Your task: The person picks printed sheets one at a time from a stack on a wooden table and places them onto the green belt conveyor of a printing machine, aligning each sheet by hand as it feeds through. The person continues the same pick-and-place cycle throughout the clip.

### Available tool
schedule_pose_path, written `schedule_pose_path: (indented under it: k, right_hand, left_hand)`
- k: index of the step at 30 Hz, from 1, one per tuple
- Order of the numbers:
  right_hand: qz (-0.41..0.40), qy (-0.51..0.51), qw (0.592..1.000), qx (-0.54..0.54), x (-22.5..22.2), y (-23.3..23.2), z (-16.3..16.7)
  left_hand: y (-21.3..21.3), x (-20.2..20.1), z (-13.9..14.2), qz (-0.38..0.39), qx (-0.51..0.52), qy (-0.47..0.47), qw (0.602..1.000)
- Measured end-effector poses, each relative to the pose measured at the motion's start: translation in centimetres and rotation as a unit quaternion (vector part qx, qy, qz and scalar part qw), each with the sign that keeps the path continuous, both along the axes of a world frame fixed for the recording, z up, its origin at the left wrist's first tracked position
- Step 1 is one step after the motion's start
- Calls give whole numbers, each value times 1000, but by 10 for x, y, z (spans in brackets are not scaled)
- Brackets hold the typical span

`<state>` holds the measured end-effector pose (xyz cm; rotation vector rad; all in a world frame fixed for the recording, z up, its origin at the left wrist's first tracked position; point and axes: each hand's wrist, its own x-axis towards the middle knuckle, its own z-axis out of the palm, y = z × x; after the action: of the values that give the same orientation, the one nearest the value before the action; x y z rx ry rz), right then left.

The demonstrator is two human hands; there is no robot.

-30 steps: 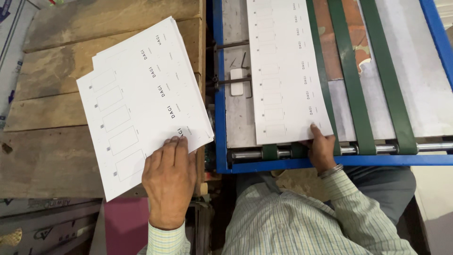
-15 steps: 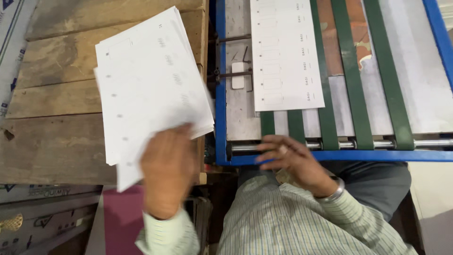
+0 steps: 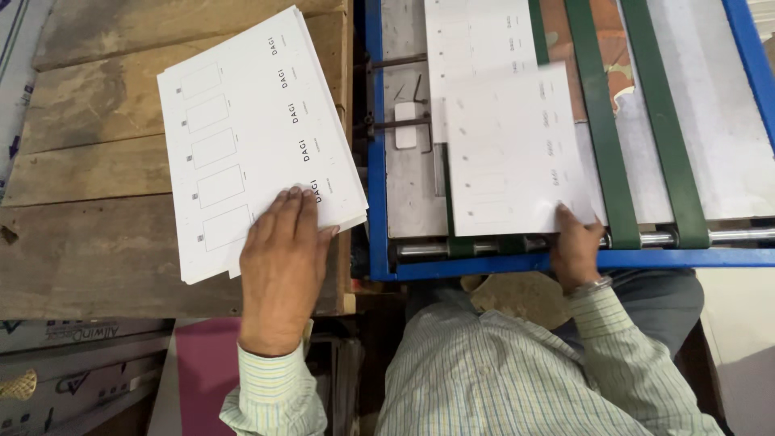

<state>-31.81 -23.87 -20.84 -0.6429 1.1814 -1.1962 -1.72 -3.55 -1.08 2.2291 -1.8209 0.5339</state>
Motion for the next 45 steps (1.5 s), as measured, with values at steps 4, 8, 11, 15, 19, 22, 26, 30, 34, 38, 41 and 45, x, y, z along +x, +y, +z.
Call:
schedule_pose_path:
  k: [4, 8, 11, 15, 19, 22, 26, 30, 34, 38, 41, 45]
  right_hand:
    - [40, 29, 999, -24, -12, 19, -11]
    - [38, 36, 998, -21, -1, 30, -9]
    - [51, 41, 996, -58, 12, 27, -2]
    - [47, 52, 997, 24, 24, 13, 6]
    - [145, -28, 988, 34, 18, 9, 7]
    - [203, -32, 977, 55, 8, 22, 4]
    - [310, -61, 946, 67, 12, 46, 19]
    - [471, -204, 856, -61, 39, 66, 54]
    - [423, -331, 844, -7, 63, 76, 75]
    - [230, -155, 961, -4, 50, 44, 64]
    - [120, -92, 988, -23, 19, 10, 36]
    - [19, -3, 1000, -21, -22, 3, -8]
  left_hand:
    - [8, -1, -16, -7, -48, -51, 998]
    - [13, -3, -23, -10, -83, -24, 996]
    - [13, -2, -21, -6, -91, -18, 996]
    - [10, -6, -17, 10, -79, 4, 997]
    - [9, -8, -9, -2, -52, 23, 998]
    - [12, 2, 4, -49, -26, 69, 996]
    - [9, 12, 26, -61, -54, 179, 980]
    - [-7, -41, 23, -74, -51, 154, 984]
    - [-25, -105, 2, -148, -1, 109, 983]
    - [-12, -81, -1, -84, -4, 70, 994]
    - [-1, -35, 4, 16, -11, -2, 1000]
    - [4, -12, -1, -3, -8, -50, 999]
